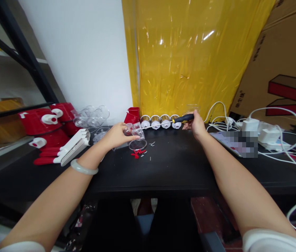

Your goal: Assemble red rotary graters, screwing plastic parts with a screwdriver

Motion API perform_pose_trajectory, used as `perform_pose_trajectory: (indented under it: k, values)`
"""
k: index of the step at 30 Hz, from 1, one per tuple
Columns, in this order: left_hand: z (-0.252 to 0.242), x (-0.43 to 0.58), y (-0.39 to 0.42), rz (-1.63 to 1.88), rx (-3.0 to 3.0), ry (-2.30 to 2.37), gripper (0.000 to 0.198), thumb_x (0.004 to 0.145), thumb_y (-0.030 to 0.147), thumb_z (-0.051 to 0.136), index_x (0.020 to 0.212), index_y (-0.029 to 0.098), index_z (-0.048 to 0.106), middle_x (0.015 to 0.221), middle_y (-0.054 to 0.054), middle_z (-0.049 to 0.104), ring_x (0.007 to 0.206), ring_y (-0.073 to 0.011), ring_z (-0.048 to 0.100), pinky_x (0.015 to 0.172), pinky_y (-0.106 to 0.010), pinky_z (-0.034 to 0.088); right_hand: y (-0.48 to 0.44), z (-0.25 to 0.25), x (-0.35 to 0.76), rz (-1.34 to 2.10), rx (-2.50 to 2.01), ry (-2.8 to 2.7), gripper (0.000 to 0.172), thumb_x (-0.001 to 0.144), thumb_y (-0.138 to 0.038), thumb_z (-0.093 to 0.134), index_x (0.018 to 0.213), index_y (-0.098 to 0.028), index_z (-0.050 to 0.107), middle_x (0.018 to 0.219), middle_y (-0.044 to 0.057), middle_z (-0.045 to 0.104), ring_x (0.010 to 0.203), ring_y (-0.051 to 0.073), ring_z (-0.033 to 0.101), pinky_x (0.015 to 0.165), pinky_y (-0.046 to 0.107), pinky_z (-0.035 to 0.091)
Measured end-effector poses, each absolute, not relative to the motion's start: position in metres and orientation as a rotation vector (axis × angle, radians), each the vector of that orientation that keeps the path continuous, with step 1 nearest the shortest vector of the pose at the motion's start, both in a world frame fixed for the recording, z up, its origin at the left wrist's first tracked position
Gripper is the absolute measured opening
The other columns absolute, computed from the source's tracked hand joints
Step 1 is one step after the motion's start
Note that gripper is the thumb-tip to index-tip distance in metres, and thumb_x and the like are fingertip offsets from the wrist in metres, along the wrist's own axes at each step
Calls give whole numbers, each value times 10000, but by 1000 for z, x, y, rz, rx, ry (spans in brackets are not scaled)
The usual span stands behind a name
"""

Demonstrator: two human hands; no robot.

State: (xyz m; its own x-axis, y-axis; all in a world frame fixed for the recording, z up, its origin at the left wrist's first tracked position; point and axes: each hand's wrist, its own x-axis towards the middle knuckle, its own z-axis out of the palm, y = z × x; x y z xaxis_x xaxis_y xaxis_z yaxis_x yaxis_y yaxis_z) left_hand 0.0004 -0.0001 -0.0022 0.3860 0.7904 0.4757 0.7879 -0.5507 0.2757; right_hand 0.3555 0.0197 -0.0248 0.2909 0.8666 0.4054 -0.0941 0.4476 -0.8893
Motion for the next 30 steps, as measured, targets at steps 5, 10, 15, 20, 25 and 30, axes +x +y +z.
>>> perform_pose_trajectory:
  k: [5,10,15,20,25,30]
  values:
    - [-2,0,0,877,2635,1489,526,665,725,624,657,200,613,772,-66,587,767,-212,565,677,-337,412,17,-24,356,844,-868,-1079,260,799,-475,521,878,-229,547,717,9,660,555,171,665,407,244,465]
    - [-2,0,1,871,2636,1500,530,666,727,620,637,198,590,754,-56,580,735,-199,556,654,-322,400,20,-25,355,720,-862,-1116,303,763,-523,628,822,-237,549,521,-51,530,383,116,522,389,246,447]
    - [-3,0,1,880,2623,1507,520,661,714,636,656,195,605,775,-62,585,754,-203,556,673,-324,404,21,-26,356,723,-868,-1117,374,815,-608,516,792,-237,549,426,-53,462,344,128,482,367,253,414]
    - [-3,0,2,876,2616,1496,512,660,711,640,685,199,636,781,-67,586,783,-215,558,695,-336,403,18,-25,357,840,-875,-1092,257,815,-467,499,891,-234,575,734,11,667,568,173,667,420,249,461]
    - [-3,0,1,893,2612,1485,504,660,703,646,661,200,622,776,-67,579,757,-205,547,675,-336,398,20,-26,356,715,-885,-1154,335,785,-553,603,855,-227,570,449,-63,478,368,124,519,379,238,433]
    - [-3,0,2,899,2593,1476,493,654,692,659,659,200,621,776,-65,576,753,-201,541,684,-332,401,21,-26,357,709,-879,-1128,422,815,-630,507,798,-212,562,391,-64,432,303,110,436,356,245,414]
